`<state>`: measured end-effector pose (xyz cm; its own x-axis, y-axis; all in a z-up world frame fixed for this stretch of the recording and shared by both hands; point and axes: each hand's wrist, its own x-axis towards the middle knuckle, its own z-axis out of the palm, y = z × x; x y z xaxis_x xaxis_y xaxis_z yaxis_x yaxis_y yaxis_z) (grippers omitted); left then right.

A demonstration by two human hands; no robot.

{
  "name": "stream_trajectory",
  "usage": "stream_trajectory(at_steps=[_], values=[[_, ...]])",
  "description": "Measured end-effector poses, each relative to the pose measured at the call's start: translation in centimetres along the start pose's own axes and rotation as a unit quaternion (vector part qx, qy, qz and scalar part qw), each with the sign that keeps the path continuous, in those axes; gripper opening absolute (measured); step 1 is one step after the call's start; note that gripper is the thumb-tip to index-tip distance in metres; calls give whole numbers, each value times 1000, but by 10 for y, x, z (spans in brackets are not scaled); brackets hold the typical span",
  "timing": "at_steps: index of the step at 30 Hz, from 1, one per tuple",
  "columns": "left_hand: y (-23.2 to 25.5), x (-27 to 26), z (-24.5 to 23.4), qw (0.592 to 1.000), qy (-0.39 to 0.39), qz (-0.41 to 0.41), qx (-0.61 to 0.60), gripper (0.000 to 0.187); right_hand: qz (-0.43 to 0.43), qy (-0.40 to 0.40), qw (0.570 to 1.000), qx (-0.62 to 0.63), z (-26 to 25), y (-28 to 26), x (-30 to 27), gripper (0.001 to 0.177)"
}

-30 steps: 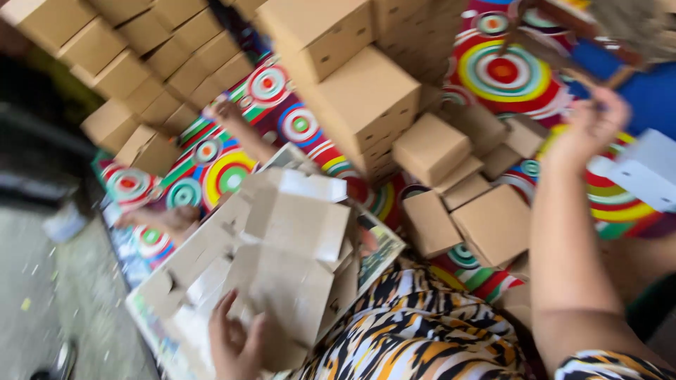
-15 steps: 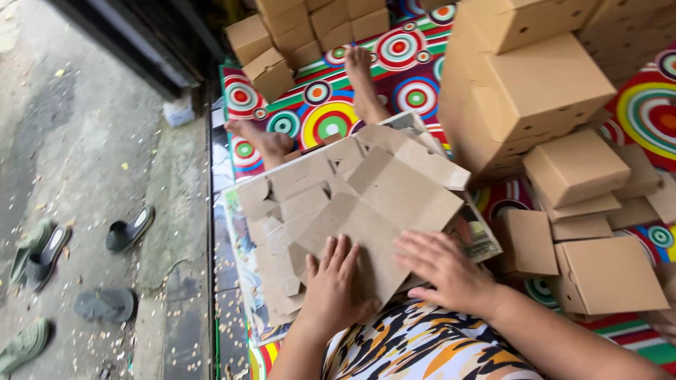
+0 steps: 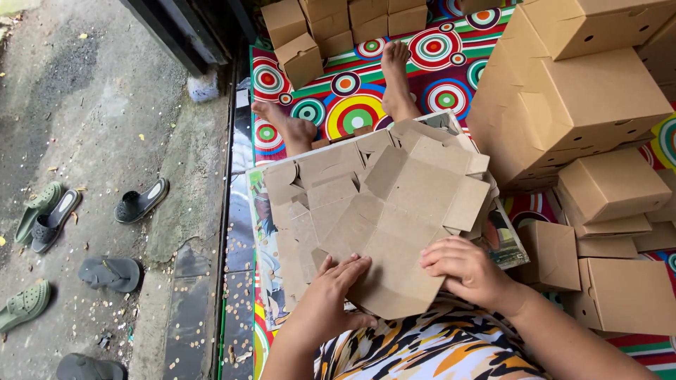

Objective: Folding cardboard templates into boxes

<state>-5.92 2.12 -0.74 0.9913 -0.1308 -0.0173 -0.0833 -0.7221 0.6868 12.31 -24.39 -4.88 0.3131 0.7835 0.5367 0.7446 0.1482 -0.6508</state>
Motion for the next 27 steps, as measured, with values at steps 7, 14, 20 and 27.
stream_trajectory(at_steps=[7,14,20,27], values=[[5,6,-5,1000,0,-10,-4,67,60,9,996,59,-44,-9,12,29],[17,19,-12,960,263,98,-11,4,92,94,991,-9,-42,-17,14,6],[-14,33,2,936,334,-34,-108,10,198,110,973,41,-12,8,-10,11],[-23,44,7,897,345,-83,-265,29,130,220,967,-9,-12,-19,12,64]])
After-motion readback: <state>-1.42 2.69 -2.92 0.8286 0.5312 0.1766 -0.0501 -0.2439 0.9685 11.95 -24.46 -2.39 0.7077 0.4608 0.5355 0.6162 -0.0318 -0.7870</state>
